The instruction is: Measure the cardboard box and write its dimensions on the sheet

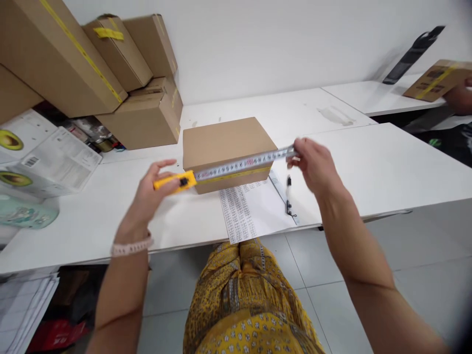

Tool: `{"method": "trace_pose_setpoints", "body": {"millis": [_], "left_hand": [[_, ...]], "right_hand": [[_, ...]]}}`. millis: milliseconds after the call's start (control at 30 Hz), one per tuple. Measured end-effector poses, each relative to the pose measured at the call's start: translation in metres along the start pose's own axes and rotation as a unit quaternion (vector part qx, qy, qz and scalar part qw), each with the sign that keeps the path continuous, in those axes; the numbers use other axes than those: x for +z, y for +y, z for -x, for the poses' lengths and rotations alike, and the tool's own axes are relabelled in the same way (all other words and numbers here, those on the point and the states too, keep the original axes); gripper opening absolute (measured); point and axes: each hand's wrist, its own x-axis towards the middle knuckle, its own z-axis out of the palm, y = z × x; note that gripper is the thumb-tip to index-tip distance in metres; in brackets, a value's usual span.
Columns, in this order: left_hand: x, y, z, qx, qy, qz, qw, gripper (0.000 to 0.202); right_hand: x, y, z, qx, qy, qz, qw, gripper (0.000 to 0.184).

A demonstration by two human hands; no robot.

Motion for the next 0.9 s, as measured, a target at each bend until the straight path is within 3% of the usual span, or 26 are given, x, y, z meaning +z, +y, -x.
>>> {"method": "trace_pose_setpoints", "body": {"millis": [133,267,500,700,900], "left_hand": [[-0.046,-0.001,-0.077,-0.022,0.017,0.025,0.999,0.049],[-0.058,0.0,-0.116,-0.07,-0.02,0.005,0.997,0.047],[-0.041,0.015,-0.129,-0.062,-0.047,-0.035,0.996,0.044],[-0.039,0.015,-0.138,-0.069,-0.068,-0.047,0.994,0.046],[-0.04,0.008,-0.141,-0.085,-0.052,-0.052,0.994,0.048]], "right_hand": [[-0.004,0.012,-0.087,0.039,0.034,0.021,0.998,0.038],[0.015,0.029,-0.125,0.109,0.034,0.07,0.991,0.027],[0.033,0.042,-0.124,0.113,0.023,0.189,0.975,0.032],[0.033,0.041,-0.118,0.188,-0.037,0.128,0.973,0.048],[0.031,0.038,-0.119,0.186,-0.046,0.164,0.968,0.046]]}}
